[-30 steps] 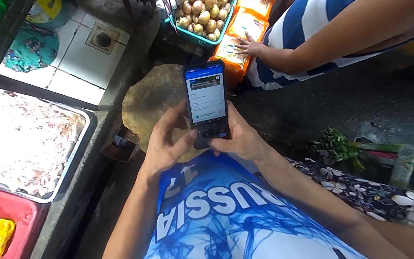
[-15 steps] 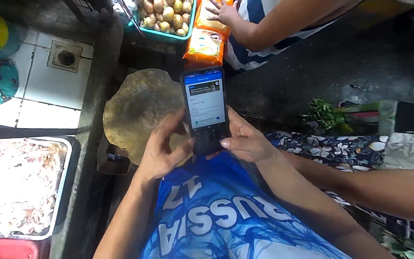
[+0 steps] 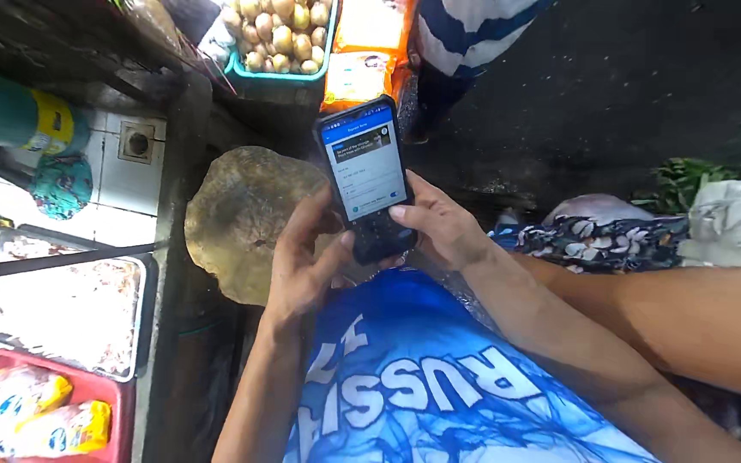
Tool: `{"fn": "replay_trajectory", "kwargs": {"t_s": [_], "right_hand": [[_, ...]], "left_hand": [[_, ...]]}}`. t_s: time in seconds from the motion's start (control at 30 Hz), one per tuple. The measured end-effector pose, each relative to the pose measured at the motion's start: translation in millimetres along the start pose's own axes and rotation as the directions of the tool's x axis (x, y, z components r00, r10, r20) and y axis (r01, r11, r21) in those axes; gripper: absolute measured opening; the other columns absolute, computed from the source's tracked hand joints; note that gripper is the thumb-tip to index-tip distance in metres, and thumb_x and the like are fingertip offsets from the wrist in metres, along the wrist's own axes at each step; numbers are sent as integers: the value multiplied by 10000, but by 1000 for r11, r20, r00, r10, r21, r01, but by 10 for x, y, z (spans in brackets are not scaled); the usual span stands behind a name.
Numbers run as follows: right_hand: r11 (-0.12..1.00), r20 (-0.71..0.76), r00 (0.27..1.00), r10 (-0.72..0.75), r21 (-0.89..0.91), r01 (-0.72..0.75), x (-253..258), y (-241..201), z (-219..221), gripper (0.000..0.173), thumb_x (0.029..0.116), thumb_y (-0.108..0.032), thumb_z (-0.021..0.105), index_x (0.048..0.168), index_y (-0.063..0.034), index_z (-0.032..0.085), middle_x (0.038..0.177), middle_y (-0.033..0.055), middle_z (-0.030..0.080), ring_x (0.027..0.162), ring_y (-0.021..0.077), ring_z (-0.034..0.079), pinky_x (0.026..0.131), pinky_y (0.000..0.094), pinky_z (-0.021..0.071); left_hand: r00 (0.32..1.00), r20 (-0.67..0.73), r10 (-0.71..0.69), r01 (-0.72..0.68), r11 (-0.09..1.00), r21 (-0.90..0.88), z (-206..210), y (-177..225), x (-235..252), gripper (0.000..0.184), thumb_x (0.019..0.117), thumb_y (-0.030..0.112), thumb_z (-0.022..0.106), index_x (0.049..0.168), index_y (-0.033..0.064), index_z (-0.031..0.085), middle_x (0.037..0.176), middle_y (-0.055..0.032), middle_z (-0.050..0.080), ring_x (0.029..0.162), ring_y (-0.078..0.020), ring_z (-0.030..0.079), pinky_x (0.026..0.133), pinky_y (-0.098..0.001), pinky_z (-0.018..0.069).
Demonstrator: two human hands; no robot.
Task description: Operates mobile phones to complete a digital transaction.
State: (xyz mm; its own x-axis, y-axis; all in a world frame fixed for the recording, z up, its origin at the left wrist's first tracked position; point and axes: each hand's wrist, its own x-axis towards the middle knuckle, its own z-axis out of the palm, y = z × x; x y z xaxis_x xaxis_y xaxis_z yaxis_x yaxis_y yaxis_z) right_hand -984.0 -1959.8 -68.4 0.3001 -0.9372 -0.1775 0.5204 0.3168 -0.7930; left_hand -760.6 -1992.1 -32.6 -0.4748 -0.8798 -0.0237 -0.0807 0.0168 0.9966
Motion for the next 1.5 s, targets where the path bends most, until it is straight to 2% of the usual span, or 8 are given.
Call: {"fn": "replay_trajectory", "kwargs": {"t_s": [0.13, 0.43, 0.67, 0.8, 0.97, 1.1, 1.3, 1.5], "right_hand": [[995, -122, 990, 68, 81, -58, -183, -42, -22, 326, 1058, -242, 478, 1357, -154, 577, 1109, 112, 718, 895, 248, 746, 659, 432, 655], [990, -330, 935, 127, 101, -99, -801, 275, 182, 483, 1043, -530, 443, 1269, -141, 618, 1060, 93, 735, 880, 238, 744, 699, 419, 650], [997, -417, 908, 26, 73, 5, -1355, 601, 560, 516, 965, -213, 554, 1464, -207, 421, 1190, 106, 682, 959, 268, 727, 733, 432, 649], [995, -520, 854, 9, 89, 43, -1650, 640, 669, 416, 1017, -187, 478, 1433, -188, 470, 1129, 134, 700, 893, 282, 742, 683, 428, 654], [987, -645, 764, 24, 138, 85, -1890, 644, 536, 466, 1104, -421, 308, 1326, -115, 580, 1064, 150, 728, 847, 280, 748, 668, 425, 651], [984, -596, 802, -43, 115, 138, -2114, 634, 178, 617, 1062, -599, 238, 1358, -160, 556, 1137, 124, 724, 935, 269, 746, 723, 434, 651], [983, -588, 801, -114, 49, 176, -2554, 299, -454, 396, 1032, -220, 493, 1416, -123, 480, 1116, 112, 714, 911, 245, 742, 725, 399, 653], [988, -692, 713, -107, 3, 152, -2919, -171, -987, 302, 1066, -169, 490, 1354, -100, 551, 1039, 110, 729, 820, 225, 745, 633, 368, 649]], "left_hand": [[1000, 19, 13, -13, 1000, 2, 159, 12, 13, 512, 963, 281, 633, 1416, 56, 557, 1257, -57, 626, 1067, -152, 637, 938, -345, 555], [978, 202, -50, 57, 998, -28, 303, -179, -330, 562, 957, 339, 648, 1440, 72, 544, 1272, -53, 632, 1091, -155, 642, 948, -353, 556], [931, 361, -54, 93, 991, -91, 328, -320, -600, 548, 950, 271, 640, 1450, 69, 540, 1253, -60, 647, 1059, -149, 665, 911, -333, 581], [931, 362, -39, 75, 993, -87, 539, -253, -696, 428, 960, 134, 615, 1377, 43, 595, 1172, -62, 703, 1007, -136, 692, 874, -311, 594], [910, 416, -9, 24, 999, -30, 870, -173, -672, 387, 962, 169, 613, 1332, 57, 643, 1151, -58, 704, 1000, -149, 692, 870, -329, 596], [897, 441, -16, 12, 1000, 10, 1219, -179, -550, 354, 962, 186, 616, 1292, 67, 665, 1165, -44, 699, 1028, -145, 685, 900, -334, 590], [882, 470, -32, 45, 999, -17, 2034, -161, -282, 357, 980, 195, 596, 1306, 57, 647, 1185, -45, 702, 1059, -137, 679, 942, -331, 570], [856, 517, 20, 12, 998, -59, 2849, 36, -34, 390, 977, 201, 606, 1336, 50, 625, 1233, -61, 678, 1102, -161, 665, 963, -349, 564]]}}
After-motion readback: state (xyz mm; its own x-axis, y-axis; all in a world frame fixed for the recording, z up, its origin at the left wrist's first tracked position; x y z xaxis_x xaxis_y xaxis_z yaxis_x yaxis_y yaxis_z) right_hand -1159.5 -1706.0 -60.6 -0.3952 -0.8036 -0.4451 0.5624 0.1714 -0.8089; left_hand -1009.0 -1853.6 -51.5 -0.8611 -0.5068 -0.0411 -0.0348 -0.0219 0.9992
